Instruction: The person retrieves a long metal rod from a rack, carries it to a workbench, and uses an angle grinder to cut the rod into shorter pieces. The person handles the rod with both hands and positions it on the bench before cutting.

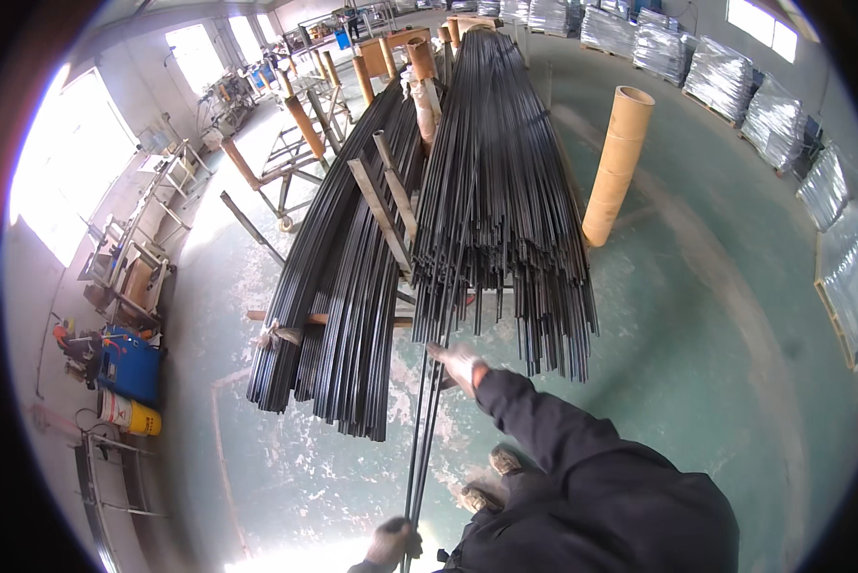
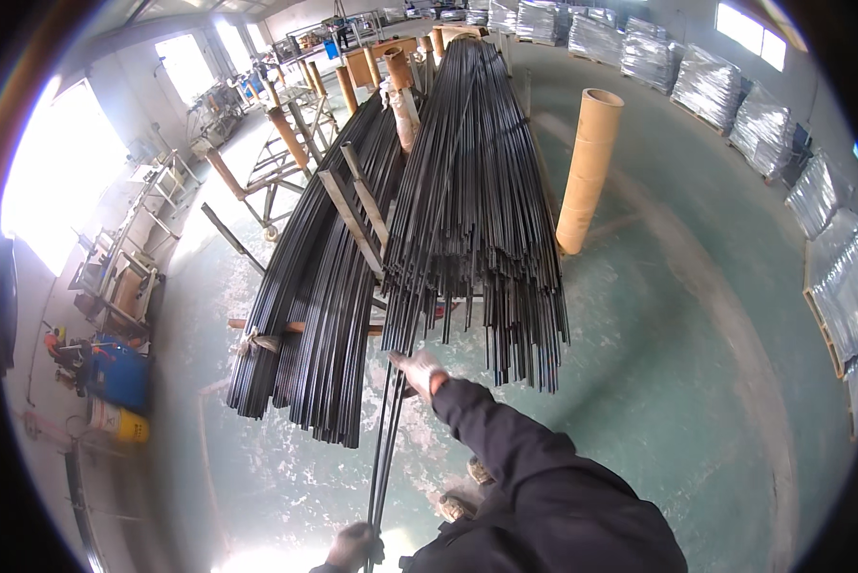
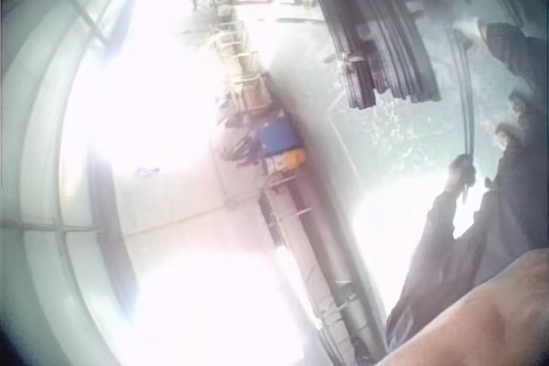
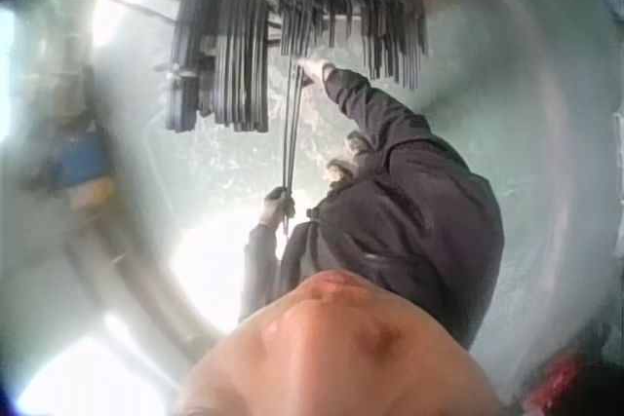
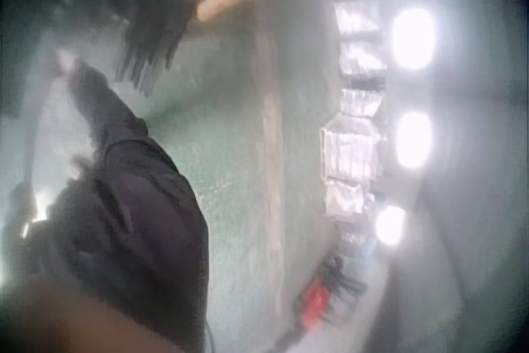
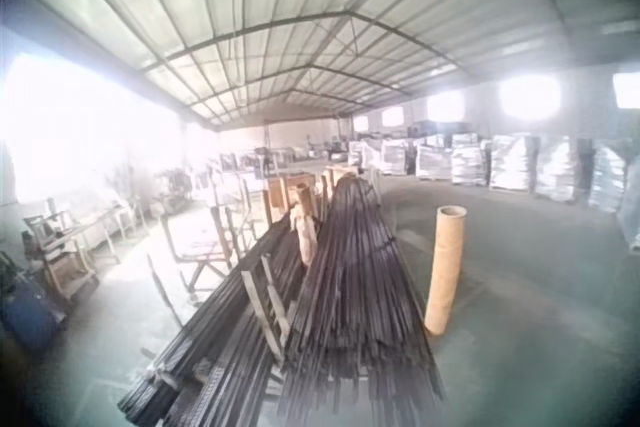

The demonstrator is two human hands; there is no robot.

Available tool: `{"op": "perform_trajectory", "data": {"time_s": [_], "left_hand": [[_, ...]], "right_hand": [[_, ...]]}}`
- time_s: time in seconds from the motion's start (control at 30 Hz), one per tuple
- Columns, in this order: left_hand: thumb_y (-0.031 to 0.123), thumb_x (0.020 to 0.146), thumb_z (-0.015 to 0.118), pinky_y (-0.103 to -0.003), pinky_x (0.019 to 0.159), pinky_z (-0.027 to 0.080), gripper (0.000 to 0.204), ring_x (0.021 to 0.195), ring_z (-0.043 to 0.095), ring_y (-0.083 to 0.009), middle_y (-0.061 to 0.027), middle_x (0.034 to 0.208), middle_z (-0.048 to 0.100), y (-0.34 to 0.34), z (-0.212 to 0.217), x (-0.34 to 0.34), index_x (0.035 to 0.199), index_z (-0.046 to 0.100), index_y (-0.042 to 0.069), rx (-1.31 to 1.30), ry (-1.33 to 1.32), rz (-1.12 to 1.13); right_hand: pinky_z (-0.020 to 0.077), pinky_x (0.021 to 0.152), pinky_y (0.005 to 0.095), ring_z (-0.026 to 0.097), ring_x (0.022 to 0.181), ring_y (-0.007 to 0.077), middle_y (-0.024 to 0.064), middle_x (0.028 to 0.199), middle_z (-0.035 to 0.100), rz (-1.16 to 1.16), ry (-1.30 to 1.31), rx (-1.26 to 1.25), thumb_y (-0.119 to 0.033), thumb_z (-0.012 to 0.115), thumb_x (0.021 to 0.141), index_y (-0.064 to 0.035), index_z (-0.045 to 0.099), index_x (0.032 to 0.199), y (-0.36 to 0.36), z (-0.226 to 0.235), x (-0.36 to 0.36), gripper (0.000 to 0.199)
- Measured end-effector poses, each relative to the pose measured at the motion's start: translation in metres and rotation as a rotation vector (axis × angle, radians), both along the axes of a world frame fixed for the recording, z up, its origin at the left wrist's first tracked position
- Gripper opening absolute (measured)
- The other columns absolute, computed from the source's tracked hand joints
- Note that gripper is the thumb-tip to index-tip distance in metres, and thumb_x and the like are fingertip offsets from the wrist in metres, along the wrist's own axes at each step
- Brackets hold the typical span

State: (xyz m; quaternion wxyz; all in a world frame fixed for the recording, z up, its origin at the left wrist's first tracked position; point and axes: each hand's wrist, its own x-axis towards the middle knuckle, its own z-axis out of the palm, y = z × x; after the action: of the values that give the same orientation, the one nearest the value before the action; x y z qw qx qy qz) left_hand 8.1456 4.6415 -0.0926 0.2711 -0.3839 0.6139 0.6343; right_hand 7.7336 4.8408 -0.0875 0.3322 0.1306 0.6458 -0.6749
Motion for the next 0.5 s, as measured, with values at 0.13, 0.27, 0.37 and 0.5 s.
{"op": "perform_trajectory", "data": {"time_s": [0.13,0.27,0.37,0.5], "left_hand": [[0.022,0.113,0.068,-0.042,0.062,0.06,0.027,0.069,0.071,-0.0248,-0.0127,0.093,0.074,-0.019,-0.019,0.069,0.131,0.068,0.002,0.025,0.068,0.076],[0.022,0.113,0.069,-0.038,0.057,0.059,0.027,0.064,0.071,-0.0229,-0.013,0.089,0.074,-0.02,-0.019,0.062,0.127,0.07,-0.001,0.012,0.064,0.14],[0.015,0.111,0.066,-0.044,0.064,0.07,0.032,0.071,0.079,-0.0324,-0.0237,0.095,0.077,-0.007,-0.004,0.023,0.131,0.064,-0.01,-0.009,0.005,0.151],[0.016,0.11,0.064,-0.041,0.063,0.07,0.031,0.07,0.079,-0.0296,-0.0225,0.094,0.078,0.026,0.02,-0.017,0.128,0.066,-0.01,-0.015,0.066,0.203]], "right_hand": [[0.0696,0.078,0.0484,0.081,0.098,0.0388,0.0257,0.113,0.08,0.009,-0.111,-0.13,-0.017,0.08,0.106,0.0127,0.071,0.132,-0.026,-0.017,-0.024,0.04],[0.0697,0.069,0.0503,0.082,0.082,0.0336,0.019,0.105,0.082,0.021,-0.133,-0.247,-0.005,0.081,0.103,0.0058,0.075,0.119,-0.027,-0.044,0.018,0.02],[0.0722,0.075,0.056,0.084,0.087,0.0338,0.0189,0.107,0.083,0.15,-0.204,-0.224,-0.008,0.084,0.101,0.0027,0.071,0.123,-0.023,-0.041,0.072,0.028],[0.0719,0.079,0.0582,0.083,0.09,0.0354,0.0189,0.111,0.082,0.193,-0.349,-0.296,-0.004,0.087,0.097,0.003,0.07,0.13,-0.01,-0.033,0.131,0.038]]}}
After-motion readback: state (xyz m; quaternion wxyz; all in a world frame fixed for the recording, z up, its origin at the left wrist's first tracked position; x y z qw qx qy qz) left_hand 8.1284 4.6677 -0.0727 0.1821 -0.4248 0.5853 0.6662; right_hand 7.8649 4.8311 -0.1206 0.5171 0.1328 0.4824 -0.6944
